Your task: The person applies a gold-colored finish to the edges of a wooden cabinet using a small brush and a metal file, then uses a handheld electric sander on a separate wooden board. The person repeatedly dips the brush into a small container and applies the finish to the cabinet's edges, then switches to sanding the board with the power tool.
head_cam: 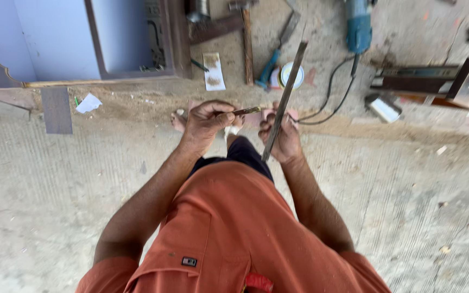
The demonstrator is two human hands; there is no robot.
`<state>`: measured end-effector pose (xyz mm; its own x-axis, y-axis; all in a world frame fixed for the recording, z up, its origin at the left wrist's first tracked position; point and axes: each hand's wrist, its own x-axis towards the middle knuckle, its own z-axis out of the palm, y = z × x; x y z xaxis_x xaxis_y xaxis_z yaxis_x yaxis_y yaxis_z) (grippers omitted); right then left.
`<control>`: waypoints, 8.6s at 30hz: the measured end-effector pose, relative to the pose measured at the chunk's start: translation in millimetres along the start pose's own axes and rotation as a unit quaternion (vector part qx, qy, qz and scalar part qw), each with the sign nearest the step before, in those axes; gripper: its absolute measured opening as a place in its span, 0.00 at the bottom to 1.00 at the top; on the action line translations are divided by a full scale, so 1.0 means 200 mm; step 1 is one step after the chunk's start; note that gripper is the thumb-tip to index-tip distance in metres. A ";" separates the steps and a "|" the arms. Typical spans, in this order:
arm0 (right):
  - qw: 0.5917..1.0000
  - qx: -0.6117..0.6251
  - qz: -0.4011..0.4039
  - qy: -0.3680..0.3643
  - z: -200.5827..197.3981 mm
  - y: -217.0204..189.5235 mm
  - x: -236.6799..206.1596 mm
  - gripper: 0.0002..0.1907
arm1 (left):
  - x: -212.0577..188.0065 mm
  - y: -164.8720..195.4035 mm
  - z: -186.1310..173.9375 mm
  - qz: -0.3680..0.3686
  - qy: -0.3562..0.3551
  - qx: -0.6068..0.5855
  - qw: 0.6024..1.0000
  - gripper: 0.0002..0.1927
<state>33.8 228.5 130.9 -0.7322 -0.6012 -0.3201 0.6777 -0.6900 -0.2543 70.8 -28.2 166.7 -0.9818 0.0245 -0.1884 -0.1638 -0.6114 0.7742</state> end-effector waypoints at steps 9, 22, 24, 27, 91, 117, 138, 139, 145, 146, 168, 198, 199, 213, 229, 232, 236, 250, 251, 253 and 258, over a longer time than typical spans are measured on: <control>0.995 -0.059 -0.075 0.017 -0.16 -0.27 -0.06 0.25 | -0.03 -0.17 0.14 0.047 -0.075 0.213 0.973 0.07; 0.985 -0.016 -0.152 0.078 -0.35 -0.49 -0.32 0.25 | 0.34 -0.35 0.42 -0.035 -0.110 0.208 0.971 0.03; 0.987 0.003 -0.151 0.046 -0.33 -0.49 -0.31 0.25 | 0.35 -0.29 0.54 0.034 -0.182 0.330 0.926 0.03; 0.988 -0.009 -0.151 0.035 -0.29 -0.48 -0.29 0.25 | 0.33 -0.21 0.66 0.120 -0.239 0.398 0.878 0.05; 0.995 0.030 -0.090 -0.023 -0.15 -0.48 -0.19 0.24 | 0.42 -0.18 0.54 0.006 -0.208 0.256 0.944 0.04; 0.998 -0.025 -0.062 0.019 -0.33 -0.47 -0.37 0.20 | 1.02 -0.33 0.35 0.120 0.067 0.344 0.929 0.10; 0.979 -0.085 -0.112 0.147 -0.54 -0.60 -0.52 0.31 | 0.92 -0.78 0.25 0.117 -0.081 0.721 0.678 0.21; 0.979 -0.087 -0.117 0.143 -0.55 -0.61 -0.52 0.31 | 0.93 -0.76 0.27 0.091 -0.091 0.725 0.677 0.22; 0.979 -0.090 -0.128 0.133 -0.57 -0.64 -0.52 0.30 | 0.98 -0.71 0.37 0.027 -0.156 0.770 0.618 0.45; 0.978 -0.091 -0.130 0.132 -0.56 -0.64 -0.53 0.30 | 0.99 -0.72 0.39 0.006 -0.182 0.781 0.598 0.48; 0.993 0.011 -0.107 0.051 -0.40 -0.66 -0.47 0.25 | 1.01 -0.76 0.41 -0.074 -0.252 0.771 0.580 0.55; 0.987 -0.058 0.114 -0.102 0.55 0.47 -0.02 0.18 | -0.32 0.33 -0.13 -0.071 -0.089 -0.044 0.993 0.23; 0.987 -0.056 0.118 -0.096 0.57 0.55 -0.02 0.19 | -0.35 0.34 -0.18 -0.066 -0.094 -0.055 0.992 0.22; 0.987 -0.078 0.116 -0.081 0.70 1.15 -0.07 0.21 | -0.64 0.43 -0.57 -0.031 -0.179 -0.190 0.965 0.17; 0.965 -0.219 0.128 0.063 0.51 1.75 -0.26 0.31 | -1.22 0.56 -1.01 0.037 -0.052 -0.152 0.986 0.17; 0.935 -0.320 0.104 0.113 0.44 1.80 -0.29 0.27 | -1.26 0.67 -1.22 0.051 0.046 -0.159 0.985 0.17; 0.886 -0.398 0.084 0.223 0.34 1.86 -0.29 0.25 | -1.21 0.84 -1.61 0.067 0.152 -0.171 0.971 0.17; 0.856 -0.394 0.058 0.331 0.50 2.20 0.28 0.20 | -0.31 1.49 -2.58 0.026 0.260 0.067 0.963 0.14; 0.857 -0.392 0.050 0.332 0.53 2.19 0.32 0.20 | -0.26 1.51 -2.60 0.020 0.262 0.067 0.963 0.15; 0.857 -0.382 0.023 0.346 0.57 2.17 0.34 0.20 | -0.15 1.53 -2.62 0.005 0.260 0.090 0.962 0.15; 0.861 -0.329 -0.007 0.387 0.58 2.20 0.32 0.18 | -0.15 1.51 -2.66 -0.049 0.271 0.205 0.939 0.17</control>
<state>277.5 -159.7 105.5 -0.6477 0.0302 -0.7613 0.7481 -0.1640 -0.6430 101.1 -634.6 85.6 -0.7844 -0.4100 -0.4654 -0.3837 -0.2686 0.8835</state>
